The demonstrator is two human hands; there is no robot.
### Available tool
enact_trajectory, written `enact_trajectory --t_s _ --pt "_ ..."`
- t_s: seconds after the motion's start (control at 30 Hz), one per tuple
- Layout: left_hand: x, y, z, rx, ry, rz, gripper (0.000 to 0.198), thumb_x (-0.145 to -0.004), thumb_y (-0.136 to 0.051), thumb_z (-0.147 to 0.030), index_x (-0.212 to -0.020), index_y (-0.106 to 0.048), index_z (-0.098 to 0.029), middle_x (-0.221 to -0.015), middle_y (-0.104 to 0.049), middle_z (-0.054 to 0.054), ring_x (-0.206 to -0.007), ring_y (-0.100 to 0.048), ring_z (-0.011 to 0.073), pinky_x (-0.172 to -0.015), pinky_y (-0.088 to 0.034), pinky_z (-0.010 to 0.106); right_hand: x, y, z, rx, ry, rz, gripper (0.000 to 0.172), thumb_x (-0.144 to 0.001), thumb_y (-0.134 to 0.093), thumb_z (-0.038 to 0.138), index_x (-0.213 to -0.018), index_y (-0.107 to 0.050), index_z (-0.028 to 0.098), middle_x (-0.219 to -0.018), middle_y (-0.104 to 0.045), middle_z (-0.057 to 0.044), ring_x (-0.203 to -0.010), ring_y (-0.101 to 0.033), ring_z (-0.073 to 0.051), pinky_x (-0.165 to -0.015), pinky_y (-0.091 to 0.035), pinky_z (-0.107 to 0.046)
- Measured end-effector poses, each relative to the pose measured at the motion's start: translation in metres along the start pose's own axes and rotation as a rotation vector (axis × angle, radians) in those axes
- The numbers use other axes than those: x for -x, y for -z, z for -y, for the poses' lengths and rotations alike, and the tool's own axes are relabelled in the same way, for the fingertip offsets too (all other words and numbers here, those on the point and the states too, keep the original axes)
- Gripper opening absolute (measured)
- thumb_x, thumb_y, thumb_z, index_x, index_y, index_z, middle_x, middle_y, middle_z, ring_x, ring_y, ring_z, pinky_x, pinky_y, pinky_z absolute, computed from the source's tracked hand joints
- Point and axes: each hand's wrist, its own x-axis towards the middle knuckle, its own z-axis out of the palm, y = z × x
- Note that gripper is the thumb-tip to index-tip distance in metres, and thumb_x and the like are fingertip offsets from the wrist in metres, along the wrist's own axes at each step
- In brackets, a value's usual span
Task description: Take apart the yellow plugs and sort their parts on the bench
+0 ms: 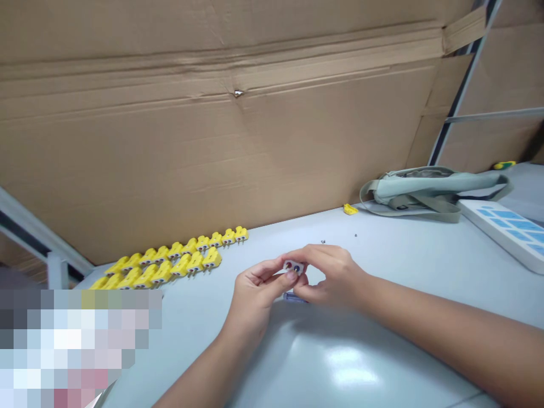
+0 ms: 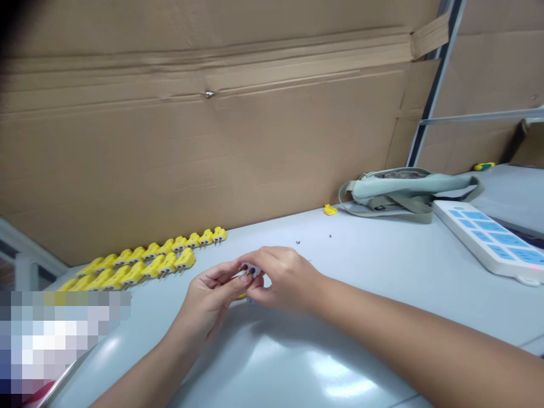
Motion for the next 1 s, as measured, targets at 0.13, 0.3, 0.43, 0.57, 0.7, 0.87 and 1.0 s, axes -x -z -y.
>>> enact_trajectory --t_s 0.13,0.3,0.43,0.57,0.7,0.87,1.0 --pt "0.001 -0.001 0.000 -0.011 0.001 -0.006 0.023 -0.050 -0.082 -0.017 -0.071 -0.072 -0.016 -0.073 -0.073 0.004 -0.070 -0.068 0.0191 -0.071 -0.053 0.031 0.001 0.001 -0.005 0.017 0.064 0.014 0.027 -0.071 -0.050 0.011 -0.096 -0.059 0.017 -0.073 -0.067 -0.002 -0.061 -0.060 -0.011 -0.058 -0.049 -0.023" --pt "0.000 -0.001 0.001 -0.016 -0.017 -0.012 0.020 -0.053 -0.080 -0.014 -0.071 -0.071 -0.015 -0.072 -0.073 0.003 -0.070 -0.068 0.0188 -0.072 -0.053 0.031 0.000 0.002 -0.015 -0.002 0.189 0.034 0.027 -0.075 -0.052 0.015 -0.101 -0.058 0.017 -0.068 -0.064 -0.001 -0.059 -0.057 -0.011 -0.057 -0.048 -0.022" --pt "0.001 -0.002 0.000 0.038 -0.018 -0.034 0.028 -0.051 -0.081 -0.014 -0.075 -0.068 -0.015 -0.079 -0.071 0.001 -0.070 -0.068 0.0177 -0.073 -0.052 0.029 -0.003 0.004 -0.014 -0.014 0.193 0.045 0.029 -0.078 -0.051 0.013 -0.106 -0.056 0.018 -0.072 -0.064 -0.002 -0.062 -0.058 -0.011 -0.059 -0.049 -0.022" --pt "0.004 -0.004 -0.001 0.123 0.037 -0.051 0.033 -0.055 -0.080 -0.017 -0.083 -0.063 -0.016 -0.081 -0.069 0.001 -0.072 -0.068 0.0165 -0.073 -0.052 0.027 -0.004 0.002 -0.005 -0.019 0.135 -0.034 0.031 -0.074 -0.051 0.009 -0.103 -0.058 0.018 -0.075 -0.065 -0.003 -0.064 -0.059 -0.011 -0.061 -0.051 -0.023" --pt "0.005 -0.006 -0.001 0.169 0.078 0.021 0.023 -0.061 -0.078 -0.019 -0.078 -0.065 -0.014 -0.071 -0.067 0.000 -0.068 -0.065 0.0116 -0.068 -0.051 0.021 -0.002 -0.001 0.002 -0.010 0.099 -0.119 0.034 -0.071 -0.053 0.009 -0.103 -0.058 0.018 -0.077 -0.065 -0.004 -0.063 -0.059 -0.012 -0.059 -0.052 -0.024" --pt "0.004 -0.005 -0.002 0.113 0.077 0.057 0.020 -0.060 -0.079 -0.025 -0.074 -0.070 -0.013 -0.072 -0.069 0.002 -0.073 -0.065 0.0134 -0.072 -0.051 0.022 0.000 0.000 0.003 0.008 0.035 -0.077 0.034 -0.069 -0.054 0.010 -0.102 -0.060 0.016 -0.075 -0.060 -0.004 -0.060 -0.057 -0.011 -0.058 -0.051 -0.023" --pt "0.002 -0.002 -0.001 0.036 0.066 0.038 0.021 -0.064 -0.076 -0.025 -0.080 -0.070 -0.014 -0.074 -0.071 0.003 -0.074 -0.066 0.0152 -0.072 -0.052 0.024 -0.001 0.002 -0.001 0.078 0.029 0.009 0.029 -0.071 -0.054 0.011 -0.098 -0.062 0.015 -0.076 -0.062 -0.005 -0.060 -0.056 -0.011 -0.056 -0.049 -0.023"
